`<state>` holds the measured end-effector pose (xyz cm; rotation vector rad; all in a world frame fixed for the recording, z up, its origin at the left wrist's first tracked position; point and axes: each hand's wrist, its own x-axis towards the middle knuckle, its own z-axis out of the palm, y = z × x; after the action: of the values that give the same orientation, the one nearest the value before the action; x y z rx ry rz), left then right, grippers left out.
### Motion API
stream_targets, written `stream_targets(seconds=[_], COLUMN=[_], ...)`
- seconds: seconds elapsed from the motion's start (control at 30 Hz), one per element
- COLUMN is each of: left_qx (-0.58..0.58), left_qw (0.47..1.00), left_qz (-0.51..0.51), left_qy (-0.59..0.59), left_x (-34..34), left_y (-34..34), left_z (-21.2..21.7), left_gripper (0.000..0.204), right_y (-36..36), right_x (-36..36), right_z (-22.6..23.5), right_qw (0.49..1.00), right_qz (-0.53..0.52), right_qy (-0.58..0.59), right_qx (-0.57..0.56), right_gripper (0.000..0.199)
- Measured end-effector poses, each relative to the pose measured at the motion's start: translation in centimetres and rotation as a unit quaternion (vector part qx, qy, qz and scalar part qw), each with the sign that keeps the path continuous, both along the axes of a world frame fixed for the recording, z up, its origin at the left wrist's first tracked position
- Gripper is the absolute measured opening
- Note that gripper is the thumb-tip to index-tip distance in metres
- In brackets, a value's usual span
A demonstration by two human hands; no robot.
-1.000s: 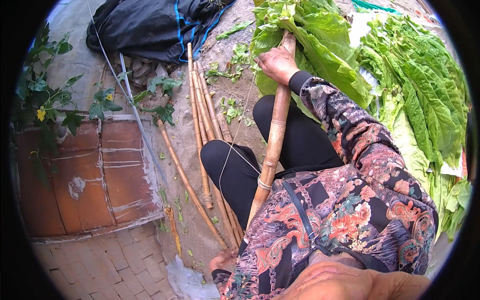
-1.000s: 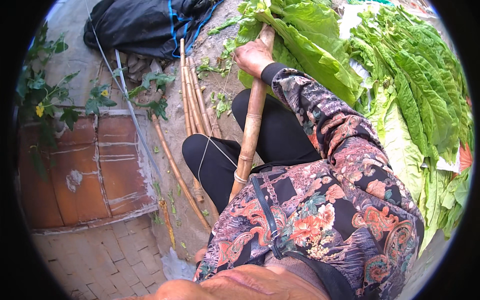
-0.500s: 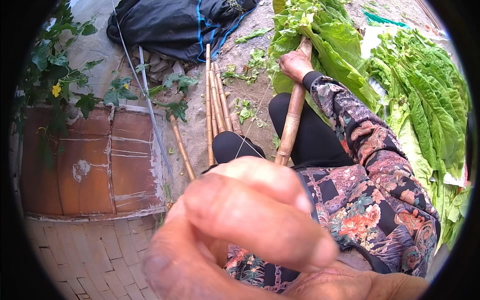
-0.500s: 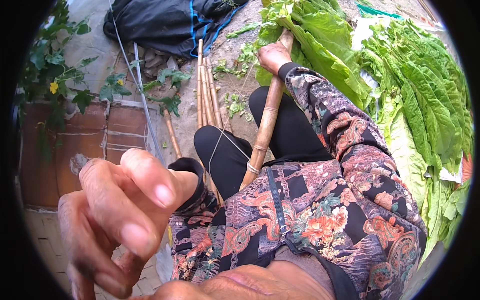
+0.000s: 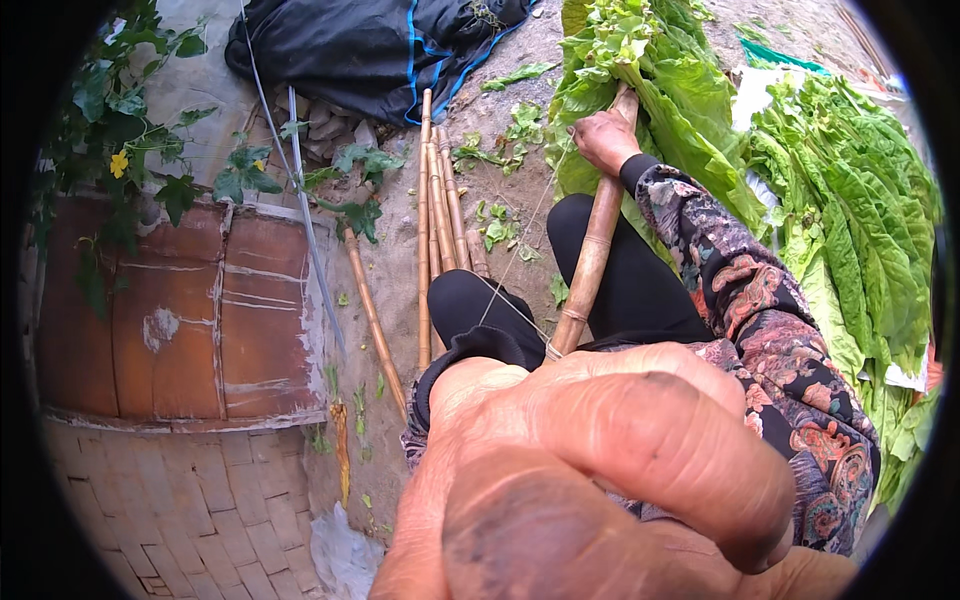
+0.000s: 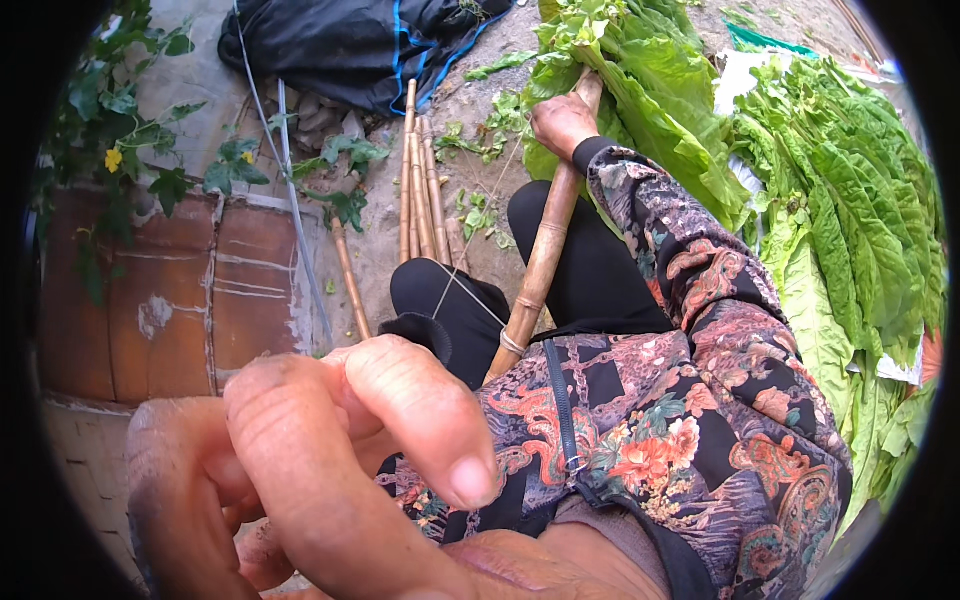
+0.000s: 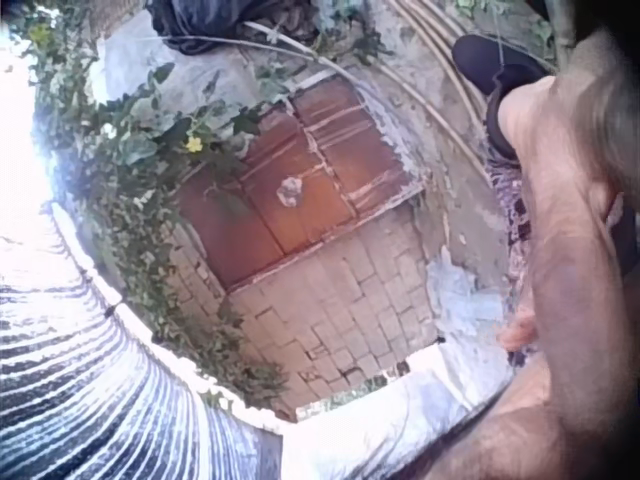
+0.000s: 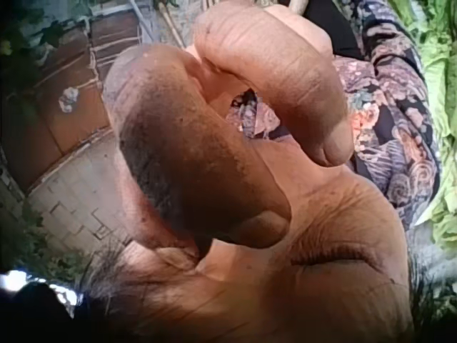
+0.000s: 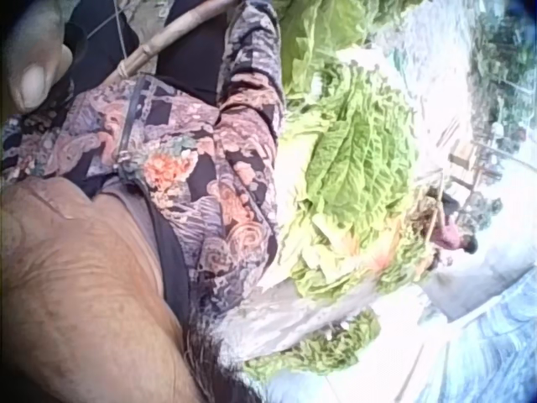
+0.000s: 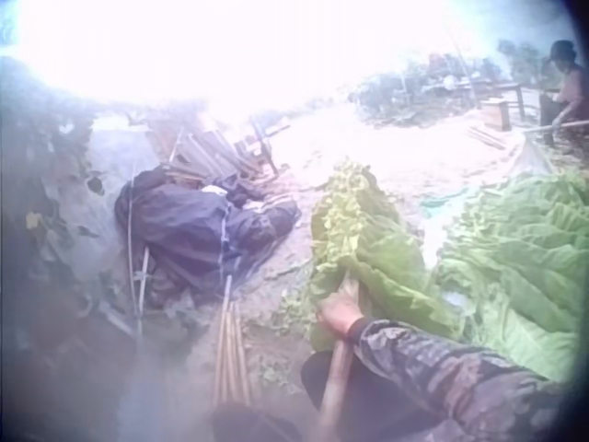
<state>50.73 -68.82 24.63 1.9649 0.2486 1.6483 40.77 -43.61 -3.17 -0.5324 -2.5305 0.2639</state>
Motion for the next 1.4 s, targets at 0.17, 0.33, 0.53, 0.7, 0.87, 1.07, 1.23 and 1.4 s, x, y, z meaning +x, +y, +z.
stream_targets(seconds=[0.17,0.33,0.53,0.7,0.87,1.07,1.23,1.4], left_qx=[-0.053,-0.382,-0.624,-0.569,-0.657,-0.658,-0.656,-0.535], left_qw=[0.996,0.647,0.684,0.367,0.586,0.59,0.546,0.679], left_qz=[0.057,0.575,0.336,0.193,0.005,0.191,0.396,0.486], left_qy=[-0.053,0.326,0.172,0.71,0.474,0.428,0.338,0.127], left_x=[-5.9,-20.4,-19.8,-18.2,-23.1,-21.8,-22.0,-21.0], left_y=[4.7,10.3,8.9,3.1,5.5,1.8,-5.2,-3.3], left_z=[-5.7,-25.4,-26.8,-26.4,-28.7,-29.5,-24.5,-17.4], left_gripper=[0.061,0.081,0.022,0.026,0.031,0.037,0.044,0.052], right_y=[4.5,3.3,10.5,7.2,10.3,10.0,9.3,2.8], right_x=[2.3,-2.6,-2.7,-4.4,1.8,1.1,1.3,4.7], right_z=[-2.2,-0.6,-7.5,-3.7,-1.0,-1.9,-2.4,-1.0], right_qw=[0.998,0.997,0.968,0.995,0.99,0.988,0.983,0.978], right_qz=[-0.056,0.01,-0.125,-0.009,-0.059,-0.04,-0.071,-0.073], right_qy=[-0.01,0.079,0.218,0.094,0.131,0.151,0.167,0.152], right_qx=[0.017,-0.015,0.031,-0.026,0.001,-0.019,0.008,0.125], right_gripper=[0.025,0.032,0.025,0.015,0.015,0.016,0.014,0.021])
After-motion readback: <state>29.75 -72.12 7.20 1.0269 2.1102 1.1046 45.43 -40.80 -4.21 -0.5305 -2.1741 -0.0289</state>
